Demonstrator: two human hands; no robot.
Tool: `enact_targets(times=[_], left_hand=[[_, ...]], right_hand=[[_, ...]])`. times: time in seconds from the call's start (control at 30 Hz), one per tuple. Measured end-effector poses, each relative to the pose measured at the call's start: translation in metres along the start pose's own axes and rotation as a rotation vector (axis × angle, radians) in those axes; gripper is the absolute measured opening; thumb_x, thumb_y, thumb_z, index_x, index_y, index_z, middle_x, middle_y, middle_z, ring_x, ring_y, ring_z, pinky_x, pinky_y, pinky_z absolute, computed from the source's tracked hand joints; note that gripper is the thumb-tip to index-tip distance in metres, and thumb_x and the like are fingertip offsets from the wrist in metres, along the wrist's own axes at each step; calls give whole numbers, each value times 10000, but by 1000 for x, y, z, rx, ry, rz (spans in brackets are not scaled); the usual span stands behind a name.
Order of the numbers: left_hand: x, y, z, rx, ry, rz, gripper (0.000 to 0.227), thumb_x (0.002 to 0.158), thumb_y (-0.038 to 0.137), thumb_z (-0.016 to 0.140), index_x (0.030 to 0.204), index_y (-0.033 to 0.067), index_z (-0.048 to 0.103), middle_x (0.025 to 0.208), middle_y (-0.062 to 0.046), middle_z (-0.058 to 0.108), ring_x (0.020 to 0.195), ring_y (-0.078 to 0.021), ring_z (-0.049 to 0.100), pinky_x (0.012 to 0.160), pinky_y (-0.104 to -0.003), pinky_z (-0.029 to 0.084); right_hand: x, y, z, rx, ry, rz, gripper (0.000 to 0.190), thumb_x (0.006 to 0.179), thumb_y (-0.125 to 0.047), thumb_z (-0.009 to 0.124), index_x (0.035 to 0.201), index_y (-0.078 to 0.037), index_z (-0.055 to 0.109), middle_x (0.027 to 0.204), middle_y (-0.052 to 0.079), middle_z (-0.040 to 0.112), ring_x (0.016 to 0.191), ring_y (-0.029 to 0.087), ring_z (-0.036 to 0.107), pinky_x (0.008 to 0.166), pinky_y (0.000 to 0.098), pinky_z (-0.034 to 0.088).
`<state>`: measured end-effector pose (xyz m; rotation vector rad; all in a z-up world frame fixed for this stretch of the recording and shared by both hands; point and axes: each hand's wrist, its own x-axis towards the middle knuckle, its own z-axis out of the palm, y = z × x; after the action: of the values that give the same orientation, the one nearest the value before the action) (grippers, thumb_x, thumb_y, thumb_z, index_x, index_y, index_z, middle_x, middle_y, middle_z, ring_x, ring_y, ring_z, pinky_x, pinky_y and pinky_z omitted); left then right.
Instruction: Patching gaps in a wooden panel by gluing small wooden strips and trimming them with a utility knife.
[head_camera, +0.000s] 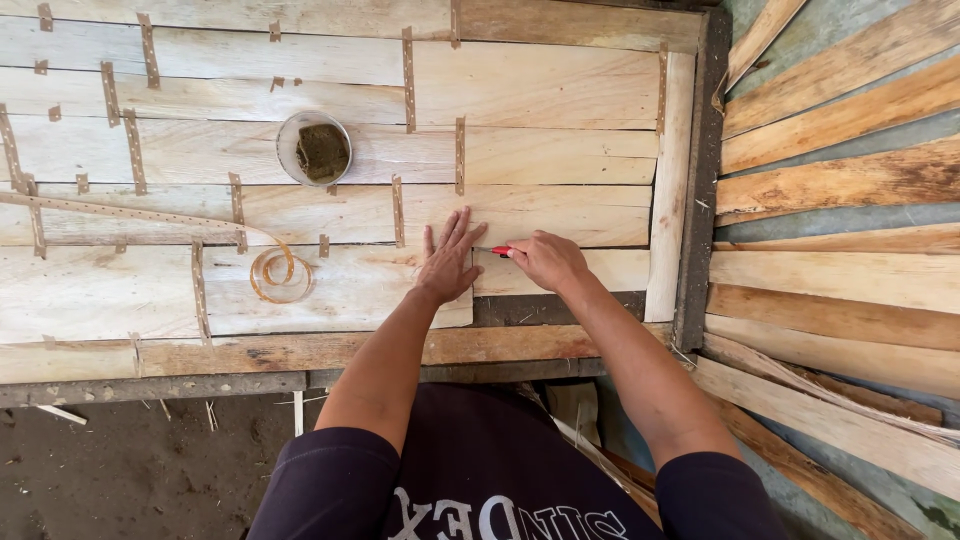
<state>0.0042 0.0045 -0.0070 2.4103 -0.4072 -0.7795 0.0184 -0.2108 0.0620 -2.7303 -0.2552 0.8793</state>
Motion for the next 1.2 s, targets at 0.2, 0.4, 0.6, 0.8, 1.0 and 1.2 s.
enact_targets(times=[0.2,0.4,0.6,0.8,1.0,1.2], left_hand=[[0,-2,3,5,22,13,871,883,332,746,1610,305,267,1738,-27,-9,1600,-219,-5,1261,-593,-43],[0,-1,2,9,20,7,873,882,326,746,1609,306,263,1739,-22,-7,1603,-217,-2,1263,-590,-40],[1,-2,3,11,18,5,870,882,327,746,1606,311,264,1738,-18,-11,1598,-209,-1,1264,-586,-42],[0,-2,2,3,13,2,862,883,323,745,1603,314,271,1739,-20,-12,1602,-214,-3,1264,-584,-40],[-1,-1,2,-8,25,13,860,882,313,743,1604,308,276,1737,-20,-7,1598,-215,-1,1261,-585,-47],[0,-1,2,-4,17,0,863,876,312,749,1602,314,281,1738,-10,-7,1599,-204,-1,1264,-583,-51]], right_hand=[[-5,-9,-12,-25,-120,103,383,1013,-494,507,1295,-327,705,1102,79,726,988,266,705,843,438,581],[-1,3,-2,-31,-75,64,378,1019,-494,514,1276,-311,722,1123,83,731,1005,278,702,847,444,578],[-5,-4,-14,-36,-119,90,387,1030,-487,485,1285,-319,721,1107,91,736,1012,291,701,841,451,578],[-5,6,-8,-39,-97,72,383,1029,-478,481,1268,-305,726,1090,86,742,1005,287,695,833,451,573],[-6,5,-11,-22,-126,122,391,1019,-504,486,1259,-311,727,1080,65,747,978,274,710,811,445,585],[-14,12,-13,-18,-65,74,382,1028,-494,490,1257,-312,736,1090,71,758,985,292,709,820,451,582]])
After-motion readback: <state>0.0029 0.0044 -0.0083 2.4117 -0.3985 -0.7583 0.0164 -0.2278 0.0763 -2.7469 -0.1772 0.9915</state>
